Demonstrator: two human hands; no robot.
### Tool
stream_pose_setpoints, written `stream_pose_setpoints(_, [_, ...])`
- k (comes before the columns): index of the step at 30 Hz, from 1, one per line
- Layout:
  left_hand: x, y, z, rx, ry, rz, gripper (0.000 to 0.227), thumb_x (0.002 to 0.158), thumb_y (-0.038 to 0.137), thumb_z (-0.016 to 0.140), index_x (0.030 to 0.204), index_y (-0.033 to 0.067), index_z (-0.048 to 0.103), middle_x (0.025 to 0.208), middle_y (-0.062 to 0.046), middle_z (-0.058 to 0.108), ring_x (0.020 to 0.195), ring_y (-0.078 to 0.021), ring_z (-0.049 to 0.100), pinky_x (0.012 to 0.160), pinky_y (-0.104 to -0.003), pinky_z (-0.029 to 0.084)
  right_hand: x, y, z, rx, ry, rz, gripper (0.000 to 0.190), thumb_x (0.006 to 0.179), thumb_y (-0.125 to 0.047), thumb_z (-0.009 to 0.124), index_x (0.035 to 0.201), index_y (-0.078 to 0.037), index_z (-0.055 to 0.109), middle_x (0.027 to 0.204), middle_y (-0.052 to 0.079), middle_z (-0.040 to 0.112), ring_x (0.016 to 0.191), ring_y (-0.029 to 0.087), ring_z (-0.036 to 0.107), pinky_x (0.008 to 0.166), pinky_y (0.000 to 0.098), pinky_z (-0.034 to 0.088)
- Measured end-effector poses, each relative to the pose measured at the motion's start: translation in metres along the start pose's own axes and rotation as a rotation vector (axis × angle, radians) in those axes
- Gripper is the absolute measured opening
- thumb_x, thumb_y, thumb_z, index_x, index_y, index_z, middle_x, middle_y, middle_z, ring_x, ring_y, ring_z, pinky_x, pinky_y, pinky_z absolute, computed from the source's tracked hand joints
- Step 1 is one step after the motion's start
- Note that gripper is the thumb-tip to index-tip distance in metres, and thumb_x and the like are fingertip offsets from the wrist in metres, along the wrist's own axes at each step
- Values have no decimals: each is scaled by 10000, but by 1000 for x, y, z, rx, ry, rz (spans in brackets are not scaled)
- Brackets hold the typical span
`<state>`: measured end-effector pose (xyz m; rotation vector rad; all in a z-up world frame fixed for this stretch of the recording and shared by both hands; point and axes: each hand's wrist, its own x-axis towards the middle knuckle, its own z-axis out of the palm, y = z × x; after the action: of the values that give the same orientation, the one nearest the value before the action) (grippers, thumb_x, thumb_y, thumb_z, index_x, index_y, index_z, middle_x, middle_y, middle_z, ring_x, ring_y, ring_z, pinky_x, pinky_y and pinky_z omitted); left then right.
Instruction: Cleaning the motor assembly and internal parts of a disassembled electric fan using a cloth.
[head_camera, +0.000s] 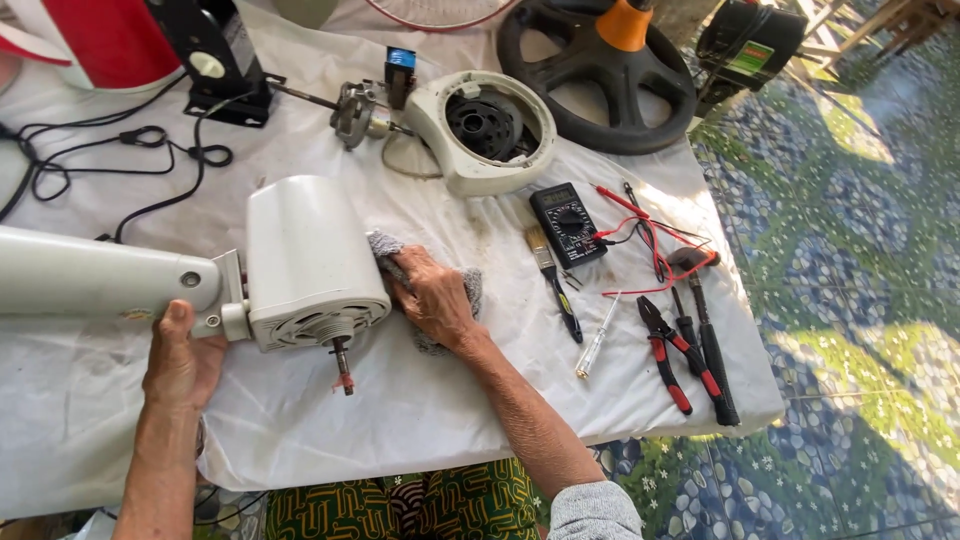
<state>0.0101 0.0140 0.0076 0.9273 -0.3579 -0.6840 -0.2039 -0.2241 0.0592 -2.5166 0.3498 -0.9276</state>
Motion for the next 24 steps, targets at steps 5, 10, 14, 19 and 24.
stream_pose_setpoints(5, [-1, 3, 4, 3, 6, 13, 509, 871, 436, 737, 1270, 165, 575, 1236, 70, 626, 1176, -85, 584, 1109, -302, 468, 1, -3, -3, 10, -2, -8, 383, 836, -60, 717, 1197, 15, 619, 1158, 141, 679, 919, 259, 675, 781, 332, 555])
stream_pose_setpoints(10, [-1, 2, 5, 5, 9, 1, 468, 878, 402, 727, 1220, 109, 601, 1180, -6, 650, 1068, -144, 625, 970, -331, 529, 4, -13, -9, 40, -7, 21, 400, 837, -50, 703, 1224, -7, 613, 1160, 127, 690, 895, 254, 684, 780, 330, 559])
stream_pose_setpoints(14, [12, -24, -9, 96, 138, 73, 560, 937, 404, 590, 1448, 185, 525, 1353, -33, 612, 1194, -200, 599, 1045, -518, 506, 0, 4, 5, -18, -17, 17, 200, 959, -220, 663, 1127, -114, 646, 1028, 98, 700, 1051, 301, 693, 846, 393, 585])
stream_pose_setpoints(19, [7, -14, 5, 59, 117, 82, 439, 971, 315, 599, 1361, 114, 599, 1274, -54, 654, 1128, -219, 629, 1033, -530, 512, -3, 13, 14, -61, -26, 33, 221, 938, -211, 688, 1132, -111, 654, 1041, 104, 705, 1045, 308, 696, 864, 399, 581])
stream_pose_setpoints(24, [13, -30, -15, 41, 130, 97, 388, 979, 284, 614, 1313, 87, 629, 1244, -65, 669, 1107, -216, 638, 1036, -506, 517, -3, 9, 11, -45, -40, 34, 226, 929, -184, 694, 1131, -89, 657, 1046, 136, 706, 1050, 338, 692, 871, 422, 576])
